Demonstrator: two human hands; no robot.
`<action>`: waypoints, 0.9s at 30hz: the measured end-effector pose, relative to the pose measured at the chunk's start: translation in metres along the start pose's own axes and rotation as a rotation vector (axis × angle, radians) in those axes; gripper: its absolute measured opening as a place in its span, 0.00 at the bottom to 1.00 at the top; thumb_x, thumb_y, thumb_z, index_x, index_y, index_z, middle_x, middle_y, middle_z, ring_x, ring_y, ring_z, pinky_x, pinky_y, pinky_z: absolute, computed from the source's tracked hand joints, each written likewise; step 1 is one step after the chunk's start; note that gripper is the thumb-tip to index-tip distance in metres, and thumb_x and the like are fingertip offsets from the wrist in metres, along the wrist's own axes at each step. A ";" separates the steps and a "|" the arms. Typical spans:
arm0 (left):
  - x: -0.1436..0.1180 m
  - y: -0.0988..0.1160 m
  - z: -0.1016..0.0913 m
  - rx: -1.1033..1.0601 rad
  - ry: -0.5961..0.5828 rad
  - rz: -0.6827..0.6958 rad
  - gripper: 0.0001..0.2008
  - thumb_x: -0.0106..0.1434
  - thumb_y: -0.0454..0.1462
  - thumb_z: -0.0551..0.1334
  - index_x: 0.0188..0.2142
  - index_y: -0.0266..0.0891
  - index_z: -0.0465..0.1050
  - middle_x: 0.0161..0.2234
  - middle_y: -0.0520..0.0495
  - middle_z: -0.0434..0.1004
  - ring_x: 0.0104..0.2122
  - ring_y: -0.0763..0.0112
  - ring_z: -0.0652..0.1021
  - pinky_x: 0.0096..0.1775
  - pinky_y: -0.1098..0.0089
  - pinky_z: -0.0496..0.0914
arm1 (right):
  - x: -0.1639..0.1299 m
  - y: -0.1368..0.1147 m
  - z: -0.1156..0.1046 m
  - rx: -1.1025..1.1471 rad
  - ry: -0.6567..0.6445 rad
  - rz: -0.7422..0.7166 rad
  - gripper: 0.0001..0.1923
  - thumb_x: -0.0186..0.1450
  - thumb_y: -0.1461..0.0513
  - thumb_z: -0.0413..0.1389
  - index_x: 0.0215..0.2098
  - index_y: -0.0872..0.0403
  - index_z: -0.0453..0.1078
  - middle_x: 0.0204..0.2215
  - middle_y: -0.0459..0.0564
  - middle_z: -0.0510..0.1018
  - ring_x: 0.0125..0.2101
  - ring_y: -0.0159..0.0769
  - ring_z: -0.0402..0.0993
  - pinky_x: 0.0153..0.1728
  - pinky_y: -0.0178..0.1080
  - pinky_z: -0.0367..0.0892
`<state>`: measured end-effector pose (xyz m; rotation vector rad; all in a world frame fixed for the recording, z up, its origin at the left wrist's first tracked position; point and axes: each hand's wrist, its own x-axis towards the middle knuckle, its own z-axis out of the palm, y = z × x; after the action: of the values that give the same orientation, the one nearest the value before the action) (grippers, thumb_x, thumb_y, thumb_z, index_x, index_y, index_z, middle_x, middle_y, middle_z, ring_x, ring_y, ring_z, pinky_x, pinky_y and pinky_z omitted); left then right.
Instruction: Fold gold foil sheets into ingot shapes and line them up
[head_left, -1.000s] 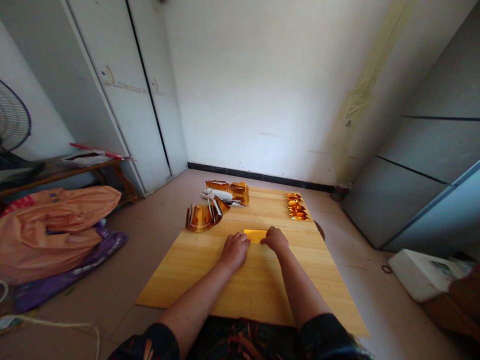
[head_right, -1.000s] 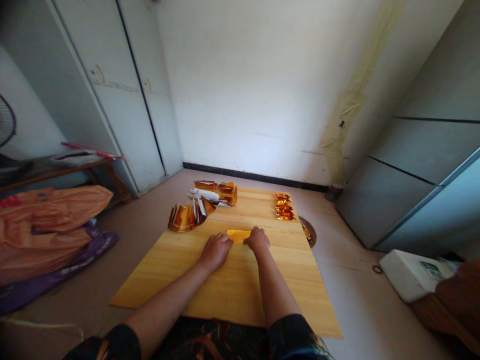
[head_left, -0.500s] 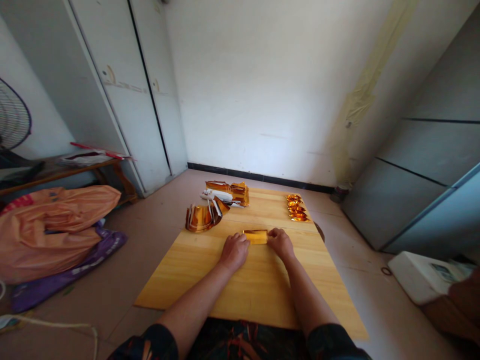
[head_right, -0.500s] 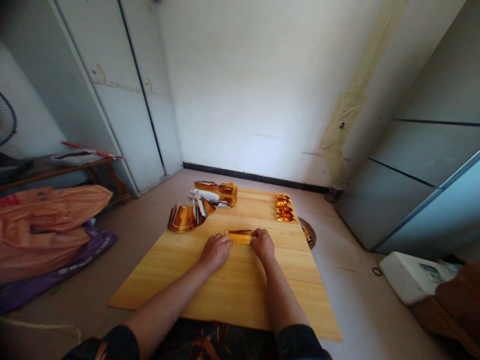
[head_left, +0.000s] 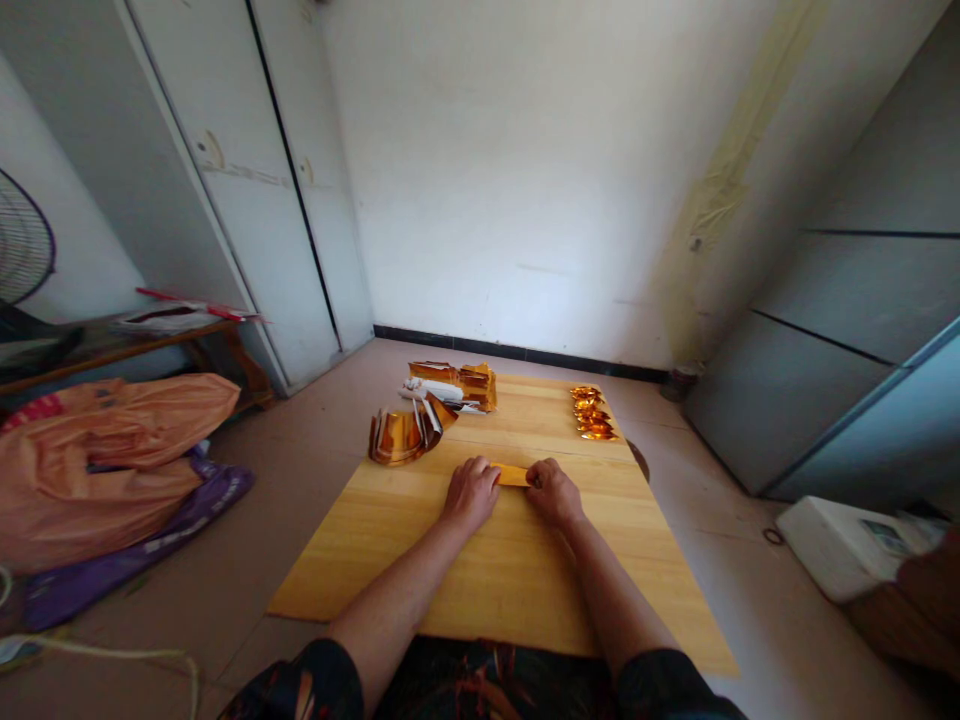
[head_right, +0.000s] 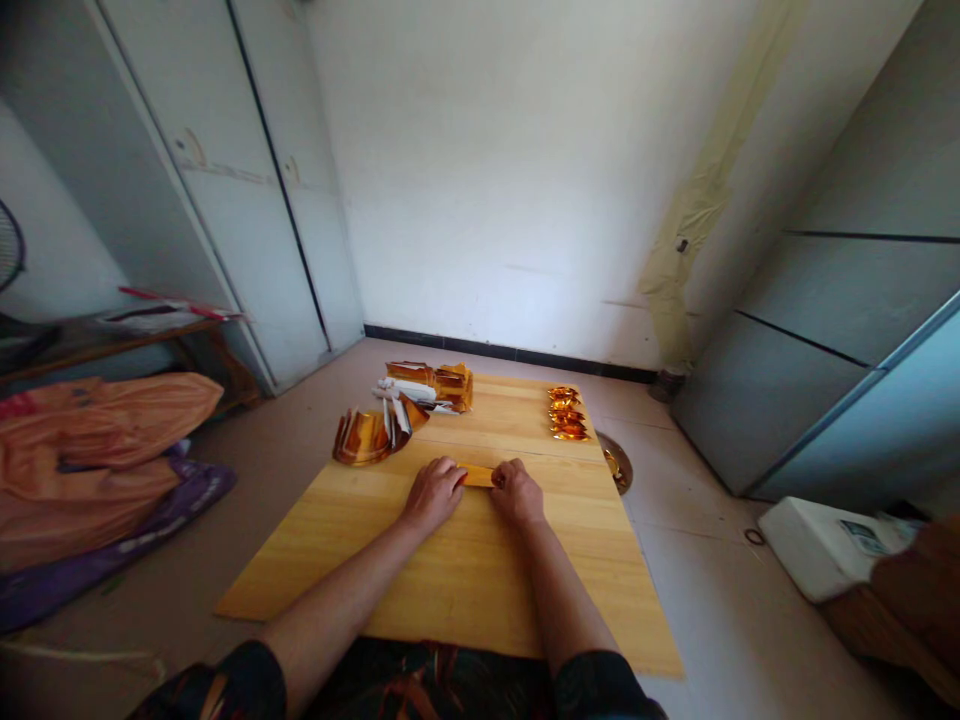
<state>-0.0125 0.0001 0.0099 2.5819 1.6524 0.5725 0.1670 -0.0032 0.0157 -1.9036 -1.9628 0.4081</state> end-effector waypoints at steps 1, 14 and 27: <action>0.000 0.000 0.000 -0.003 0.000 -0.001 0.10 0.63 0.34 0.55 0.40 0.42 0.73 0.38 0.45 0.70 0.41 0.64 0.70 0.42 0.66 0.64 | 0.000 -0.001 0.000 0.001 -0.017 0.000 0.07 0.56 0.66 0.54 0.33 0.52 0.70 0.35 0.45 0.71 0.32 0.29 0.68 0.28 0.29 0.54; -0.007 -0.002 0.000 -0.086 0.071 0.060 0.08 0.55 0.34 0.61 0.37 0.41 0.71 0.38 0.47 0.71 0.41 0.63 0.69 0.43 0.63 0.61 | -0.002 -0.002 0.005 0.006 -0.019 -0.006 0.03 0.55 0.65 0.55 0.29 0.53 0.69 0.31 0.44 0.73 0.31 0.30 0.68 0.28 0.30 0.54; -0.014 -0.004 0.000 -0.107 0.088 0.102 0.09 0.61 0.38 0.60 0.26 0.38 0.73 0.32 0.47 0.74 0.36 0.66 0.71 0.38 0.65 0.61 | -0.010 0.014 0.011 0.161 0.076 -0.179 0.05 0.57 0.61 0.55 0.25 0.53 0.70 0.28 0.46 0.72 0.29 0.31 0.67 0.32 0.32 0.61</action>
<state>-0.0211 -0.0110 0.0052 2.6101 1.4756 0.7681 0.1743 -0.0122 -0.0006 -1.6073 -1.9673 0.4221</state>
